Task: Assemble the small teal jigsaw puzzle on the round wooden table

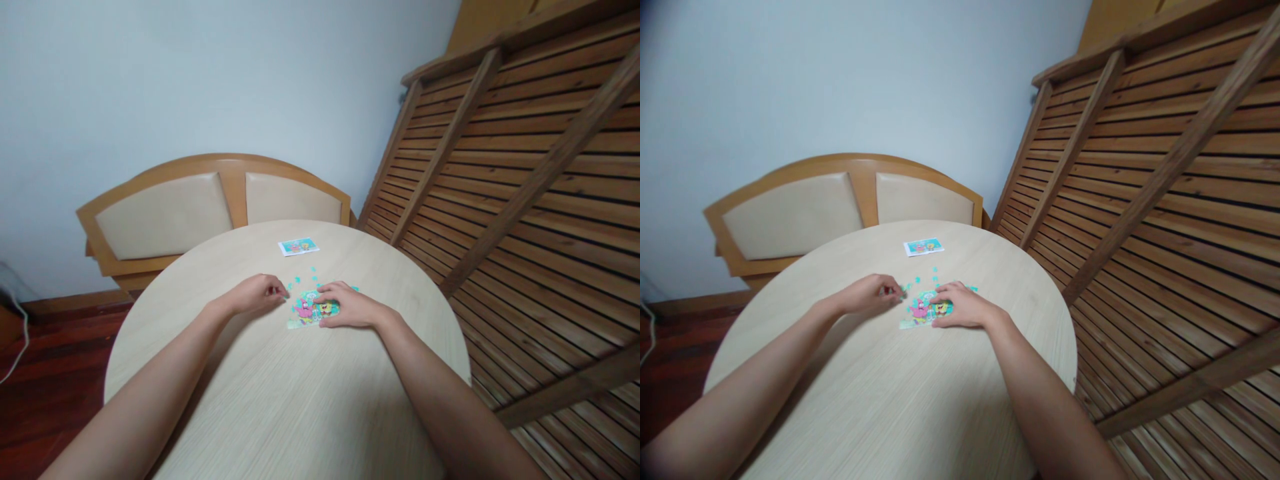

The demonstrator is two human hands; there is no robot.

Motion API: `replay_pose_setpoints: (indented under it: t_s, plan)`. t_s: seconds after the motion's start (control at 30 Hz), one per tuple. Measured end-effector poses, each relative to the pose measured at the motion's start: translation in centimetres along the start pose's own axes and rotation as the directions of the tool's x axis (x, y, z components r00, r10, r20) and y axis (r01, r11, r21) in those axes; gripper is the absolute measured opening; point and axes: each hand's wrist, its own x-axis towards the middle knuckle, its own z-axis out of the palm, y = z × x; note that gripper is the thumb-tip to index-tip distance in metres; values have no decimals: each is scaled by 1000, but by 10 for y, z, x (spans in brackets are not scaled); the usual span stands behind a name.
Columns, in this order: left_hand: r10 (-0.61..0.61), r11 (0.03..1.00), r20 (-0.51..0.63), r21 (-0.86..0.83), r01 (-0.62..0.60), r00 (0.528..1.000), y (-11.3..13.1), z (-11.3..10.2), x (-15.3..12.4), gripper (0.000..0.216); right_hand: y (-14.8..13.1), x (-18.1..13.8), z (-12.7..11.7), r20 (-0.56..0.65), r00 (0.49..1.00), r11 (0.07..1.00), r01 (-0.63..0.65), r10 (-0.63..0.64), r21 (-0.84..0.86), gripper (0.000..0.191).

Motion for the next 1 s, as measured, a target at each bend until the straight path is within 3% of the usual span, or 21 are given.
replay_pose_setpoints:
  t_s: [0.13, 0.33, 0.57, 0.77, 0.9, 1.0]
  plan:
    - [-37, 994, -103, 94, 47, 994, -22, -4, -2, 26, -1, -1, -1, -1, 1000, 1000, 10, -10, 2, 61]
    - [83, 985, -104, 158, -66, 991, -31, 5, -1, 32, 0, -2, -5, -60, 997, 999, 43, -43, -8, 50]
    - [89, 980, -104, 187, -68, 991, -30, 10, -1, 30, 21, -4, -12, -269, 956, 984, -149, 118, -98, 29]
    - [-89, 968, -172, 219, 126, 981, -38, 4, -5, 31, 45, -12, -18, -306, 896, 930, -359, 320, -77, 28]
    - [-225, 935, -239, 222, 278, 945, -50, -4, -12, 37, 48, -14, -19, -281, 885, 913, -403, 370, -66, 23]
    - [-281, 924, -228, 199, 327, 932, -59, -9, -17, 36, 47, -14, -20, -264, 878, 903, -425, 398, -52, 22]
